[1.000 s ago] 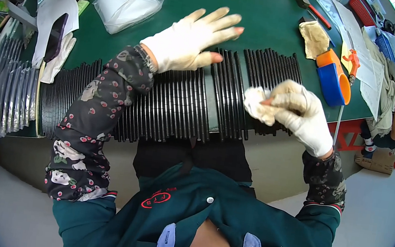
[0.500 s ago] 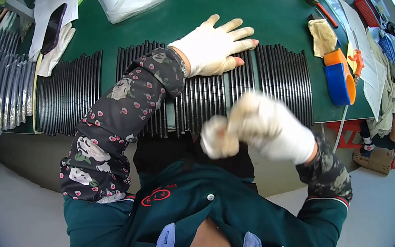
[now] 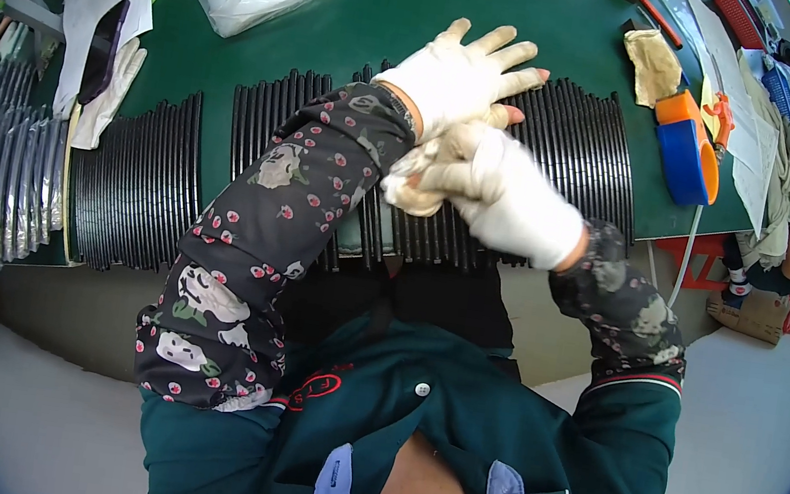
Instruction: Cleaning and organizing a set of black metal rods on a workbench using a cloth and an air duster.
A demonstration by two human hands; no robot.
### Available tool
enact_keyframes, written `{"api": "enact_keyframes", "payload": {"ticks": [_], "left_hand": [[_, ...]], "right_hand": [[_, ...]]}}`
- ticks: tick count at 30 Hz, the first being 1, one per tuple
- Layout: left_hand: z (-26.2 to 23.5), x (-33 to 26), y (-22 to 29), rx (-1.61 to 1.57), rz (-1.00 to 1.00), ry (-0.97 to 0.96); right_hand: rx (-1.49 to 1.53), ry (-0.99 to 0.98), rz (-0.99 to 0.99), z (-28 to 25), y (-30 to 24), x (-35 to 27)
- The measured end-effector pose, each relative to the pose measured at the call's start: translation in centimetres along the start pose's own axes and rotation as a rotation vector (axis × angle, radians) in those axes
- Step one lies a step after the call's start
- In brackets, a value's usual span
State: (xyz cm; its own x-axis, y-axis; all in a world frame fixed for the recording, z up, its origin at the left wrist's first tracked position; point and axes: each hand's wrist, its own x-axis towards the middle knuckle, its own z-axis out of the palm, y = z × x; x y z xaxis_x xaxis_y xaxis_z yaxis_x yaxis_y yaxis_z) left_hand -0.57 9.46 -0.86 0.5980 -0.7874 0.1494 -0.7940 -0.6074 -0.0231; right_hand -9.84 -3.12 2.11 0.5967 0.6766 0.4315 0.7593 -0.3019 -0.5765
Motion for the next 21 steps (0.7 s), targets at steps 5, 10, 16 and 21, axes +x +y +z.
{"api": "enact_keyframes", "payload": {"ticks": [5, 10, 16, 21], "left_hand": [[0.0, -0.7, 0.5, -0.044, -0.05, 0.087], [0.4, -0.2, -0.3, 0.008, 0.017, 0.088], [-0.1, -0.6, 0.6, -0.051, -0.054, 0.061], [0.8, 0.0, 0.0, 0.012, 0.002, 0.099]], "right_hand": [[0.348, -0.536, 0.056, -1.5, -3.4, -2.9], [-0.072, 0.066, 0.016, -2.5, -0.8, -0.1], [0.283, -0.594, 0.059, -3.2, -3.5, -3.5], [-0.149, 0.079, 0.032, -2.8, -1.1, -1.4]]}}
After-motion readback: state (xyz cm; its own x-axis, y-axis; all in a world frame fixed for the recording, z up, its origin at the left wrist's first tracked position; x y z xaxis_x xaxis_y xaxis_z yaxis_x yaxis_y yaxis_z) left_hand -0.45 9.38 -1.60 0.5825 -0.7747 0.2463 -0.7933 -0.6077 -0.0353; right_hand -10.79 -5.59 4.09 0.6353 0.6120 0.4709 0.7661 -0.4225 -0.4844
